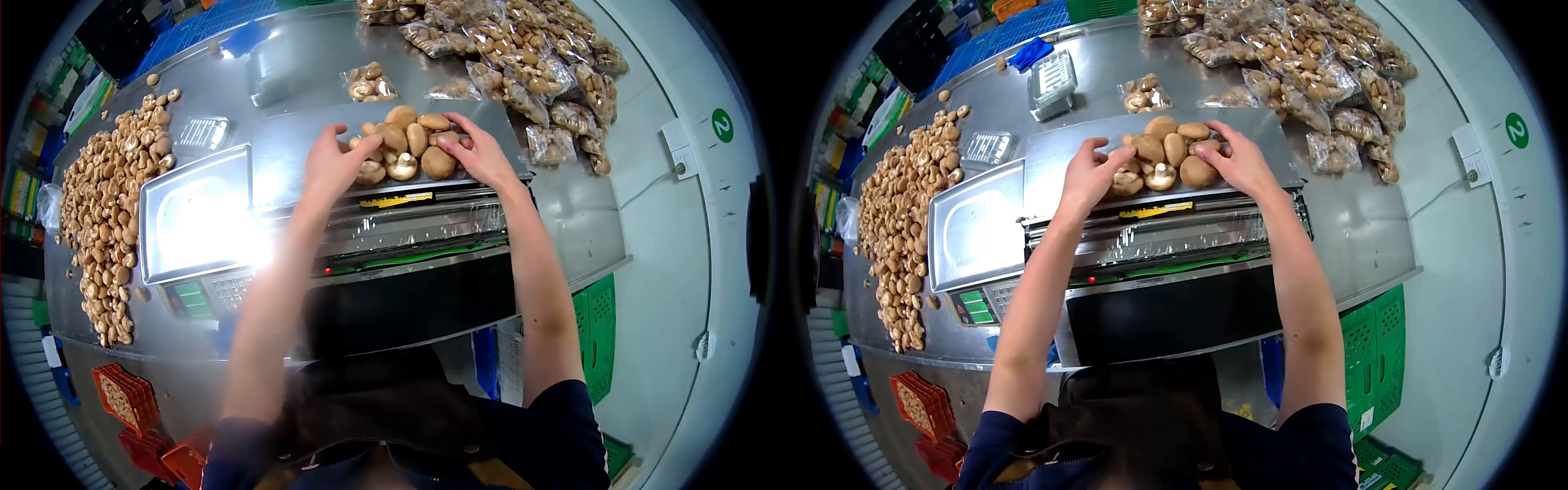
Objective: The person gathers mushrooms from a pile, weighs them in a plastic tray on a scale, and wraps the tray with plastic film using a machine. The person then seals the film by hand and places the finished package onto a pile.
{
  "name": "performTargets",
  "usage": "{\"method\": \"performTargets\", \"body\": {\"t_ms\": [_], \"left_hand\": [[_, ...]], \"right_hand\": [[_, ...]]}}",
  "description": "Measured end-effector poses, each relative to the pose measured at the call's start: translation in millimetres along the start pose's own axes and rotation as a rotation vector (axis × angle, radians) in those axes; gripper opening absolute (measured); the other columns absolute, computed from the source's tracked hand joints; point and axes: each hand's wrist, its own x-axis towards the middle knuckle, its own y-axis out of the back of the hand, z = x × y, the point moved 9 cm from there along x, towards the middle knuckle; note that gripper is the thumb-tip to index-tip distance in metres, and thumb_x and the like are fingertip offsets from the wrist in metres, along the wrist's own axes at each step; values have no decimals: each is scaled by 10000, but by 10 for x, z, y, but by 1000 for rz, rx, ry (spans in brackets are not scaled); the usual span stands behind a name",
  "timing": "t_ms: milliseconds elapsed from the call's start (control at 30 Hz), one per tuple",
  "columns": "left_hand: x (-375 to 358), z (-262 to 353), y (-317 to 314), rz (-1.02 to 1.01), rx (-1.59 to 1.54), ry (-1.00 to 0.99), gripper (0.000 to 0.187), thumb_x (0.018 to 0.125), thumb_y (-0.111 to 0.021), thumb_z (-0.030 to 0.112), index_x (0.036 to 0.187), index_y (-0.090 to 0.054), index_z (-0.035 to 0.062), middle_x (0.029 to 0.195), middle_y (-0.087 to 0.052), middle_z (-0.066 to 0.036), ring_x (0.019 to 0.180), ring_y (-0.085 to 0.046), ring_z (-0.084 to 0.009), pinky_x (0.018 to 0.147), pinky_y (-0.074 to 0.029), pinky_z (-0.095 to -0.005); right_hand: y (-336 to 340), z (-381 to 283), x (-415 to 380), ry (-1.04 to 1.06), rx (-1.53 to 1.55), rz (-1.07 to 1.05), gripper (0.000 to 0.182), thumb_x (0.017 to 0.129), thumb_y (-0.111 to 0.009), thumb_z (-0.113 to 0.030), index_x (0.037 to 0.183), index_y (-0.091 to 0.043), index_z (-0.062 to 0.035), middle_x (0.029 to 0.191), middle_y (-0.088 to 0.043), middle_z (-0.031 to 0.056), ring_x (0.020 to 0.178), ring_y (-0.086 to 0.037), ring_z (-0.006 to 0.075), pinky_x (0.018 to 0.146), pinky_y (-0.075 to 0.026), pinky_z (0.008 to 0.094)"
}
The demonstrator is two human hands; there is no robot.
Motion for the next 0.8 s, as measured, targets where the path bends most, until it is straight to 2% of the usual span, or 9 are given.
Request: {"method": "performTargets", "body": {"t_ms": [100, 167, 233, 300, 400, 467, 633, 733, 800], "left_hand": [[-266, -9, 240, -38, 38, -94, 702, 757, -736, 403, 1262, -492, -19, 1050, -631, -177, 922, -638, -280, 815, -496, -355], [-648, 214, 605, 6, 299, -463, 580, 743, -733, 102, 1272, -503, 38, 1137, -585, -126, 955, -588, -244, 740, -521, -346], [-997, 303, 712, -79, 800, -756, 608, 659, -755, 61, 1225, -543, 123, 1179, -556, -91, 1067, -519, -316, 899, -463, -400], [-1090, 155, 619, -379, 995, -741, 587, 672, -731, 69, 1222, -552, 168, 1230, -530, -77, 1103, -502, -288, 950, -427, -436], [-1171, 398, 322, -414, 1015, -969, 511, 688, -683, 84, 1179, -586, 186, 1233, -542, -60, 1077, -506, -290, 988, -384, -465], [-1175, 348, 288, -416, 891, -971, 413, 697, -681, 79, 1098, -627, 160, 1198, -573, -52, 1072, -507, -289, 989, -385, -455], [-1553, -47, 981, -367, 413, -527, 158, 801, -607, -34, 942, -664, 10, 917, -680, -144, 725, -666, -236, 581, -532, -305], [-1436, 330, 1628, -42, -82, -398, 196, 957, -481, 96, 891, -607, -39, 841, -647, -143, 686, -643, -199, 577, -534, -300], [-990, 771, 1833, 71, -560, -623, 209, 989, -429, 137, 1022, -580, -4, 981, -625, -130, 884, -635, -213, 801, -534, -368]], "right_hand": [[272, -148, -294, 33, -17, 12, 560, 852, -664, -323, 1326, -469, -97, 1230, -557, 144, 980, -613, 241, 840, -500, 338], [565, -331, -633, 232, -300, -22, 518, 826, -670, -203, 1301, -484, -110, 1252, -541, 125, 1002, -606, 231, 817, -507, 323], [719, -290, -885, 349, -541, -132, 508, 801, -667, -130, 1282, -505, -158, 1280, -526, 86, 1021, -605, 239, 800, -519, 330], [713, -201, -1057, 462, -813, -265, 517, 781, -661, -85, 1265, -524, -207, 1302, -513, 47, 1039, -601, 248, 786, -530, 342], [472, -255, -1047, 546, -792, -326, 460, 790, -646, -86, 1210, -570, -255, 1333, -495, 2, 966, -632, 259, 737, -547, 350], [346, -266, -1078, 698, -615, -244, 339, 812, -619, -51, 1121, -641, -186, 1252, -579, 20, 881, -664, 234, 680, -552, 317], [853, -80, -1637, -71, 34, -367, 251, 843, -548, 16, 1044, -679, -60, 1064, -675, 96, 848, -656, 153, 643, -539, 273], [1389, -762, -1501, 363, 135, -27, 186, 883, -533, 11, 1021, -657, -13, 1029, -664, 129, 866, -649, 189, 731, -531, 281], [1628, -1051, -1042, 498, 234, 315, 171, 917, -531, -60, 1048, -626, -8, 1033, -648, 126, 915, -641, 215, 824, -509, 308]]}}
